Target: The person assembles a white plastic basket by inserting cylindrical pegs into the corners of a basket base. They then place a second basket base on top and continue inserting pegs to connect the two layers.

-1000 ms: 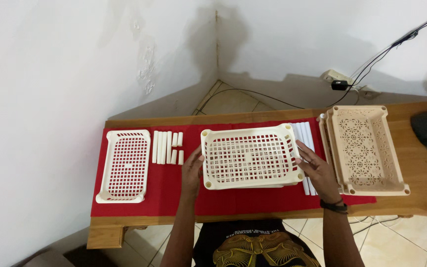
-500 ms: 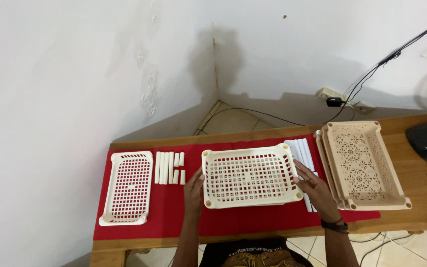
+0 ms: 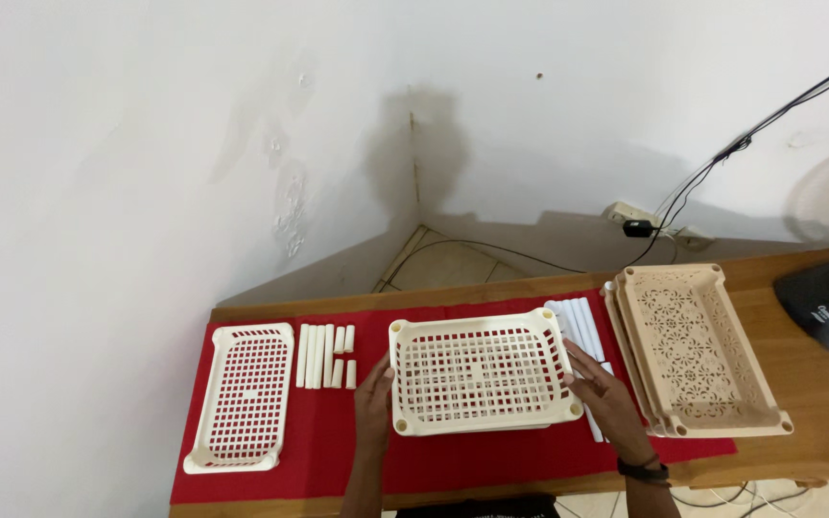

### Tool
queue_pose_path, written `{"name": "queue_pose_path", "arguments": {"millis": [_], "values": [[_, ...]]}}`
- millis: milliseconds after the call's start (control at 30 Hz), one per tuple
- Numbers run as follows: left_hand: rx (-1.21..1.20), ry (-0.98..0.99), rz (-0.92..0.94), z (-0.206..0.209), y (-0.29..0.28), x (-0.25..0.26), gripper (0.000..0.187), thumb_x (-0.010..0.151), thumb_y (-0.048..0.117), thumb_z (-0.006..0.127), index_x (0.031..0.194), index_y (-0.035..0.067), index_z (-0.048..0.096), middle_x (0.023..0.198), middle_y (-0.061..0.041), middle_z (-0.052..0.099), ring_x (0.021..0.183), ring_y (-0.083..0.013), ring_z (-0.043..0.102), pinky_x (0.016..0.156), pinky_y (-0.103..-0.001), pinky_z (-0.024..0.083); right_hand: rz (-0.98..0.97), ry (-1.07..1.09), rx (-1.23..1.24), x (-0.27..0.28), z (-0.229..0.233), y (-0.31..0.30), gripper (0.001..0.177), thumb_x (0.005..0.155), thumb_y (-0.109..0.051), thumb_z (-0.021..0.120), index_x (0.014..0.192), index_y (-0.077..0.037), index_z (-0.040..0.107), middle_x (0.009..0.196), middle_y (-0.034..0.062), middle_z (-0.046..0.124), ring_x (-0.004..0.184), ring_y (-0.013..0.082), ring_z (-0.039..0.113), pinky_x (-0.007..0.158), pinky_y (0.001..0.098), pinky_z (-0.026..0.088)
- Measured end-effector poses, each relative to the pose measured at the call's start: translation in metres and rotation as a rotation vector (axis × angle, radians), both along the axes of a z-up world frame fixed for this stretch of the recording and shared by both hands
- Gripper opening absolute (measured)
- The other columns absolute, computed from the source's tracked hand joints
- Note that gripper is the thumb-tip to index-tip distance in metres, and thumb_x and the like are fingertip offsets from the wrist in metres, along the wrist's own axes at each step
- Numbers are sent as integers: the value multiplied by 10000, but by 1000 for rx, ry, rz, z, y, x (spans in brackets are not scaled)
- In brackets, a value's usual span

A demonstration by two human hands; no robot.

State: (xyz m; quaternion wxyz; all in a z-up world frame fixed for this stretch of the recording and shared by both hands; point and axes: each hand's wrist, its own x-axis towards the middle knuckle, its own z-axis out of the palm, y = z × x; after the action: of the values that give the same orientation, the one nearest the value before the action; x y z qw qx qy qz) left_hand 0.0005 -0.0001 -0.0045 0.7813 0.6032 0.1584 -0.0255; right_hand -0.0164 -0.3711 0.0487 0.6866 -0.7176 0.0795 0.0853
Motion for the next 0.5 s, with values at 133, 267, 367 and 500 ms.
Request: {"name": "queue_pose_path", "arguments": {"millis": [133,267,367,500], "values": [[19,35,3,-5,0,1,525,961,312,578,1403,30,607,1215,-169,759,1102,-258,733,961,-426,600,-15,45,-51,2,-4,-2,630,927,-146,637,1533,-124,469,1457,128,633,1204,200,670,997,382,556],[35,73,-2,-4,-2,4,535,955,329,582,1408,44,602,1220,-166,757,1113,-251,728,975,-423,583,-14,60,-72,3,-2,-3,617,931,-153,630,1528,-151,476,1469,116,622,1205,191,674,999,381,562],[37,69,-6,-3,-2,4,531,956,331,580,1405,49,606,1217,-160,754,1105,-244,727,966,-420,584,-17,63,-82,2,2,-2,624,932,-148,631,1535,-159,470,1476,120,622,1202,207,663,996,394,550],[37,31,-9,-4,-4,2,514,971,314,562,1408,47,614,1185,-167,768,1058,-244,742,938,-407,596,-10,74,-81,-1,9,-1,631,939,-151,620,1546,-161,449,1480,121,615,1223,211,653,1022,392,534]]}}
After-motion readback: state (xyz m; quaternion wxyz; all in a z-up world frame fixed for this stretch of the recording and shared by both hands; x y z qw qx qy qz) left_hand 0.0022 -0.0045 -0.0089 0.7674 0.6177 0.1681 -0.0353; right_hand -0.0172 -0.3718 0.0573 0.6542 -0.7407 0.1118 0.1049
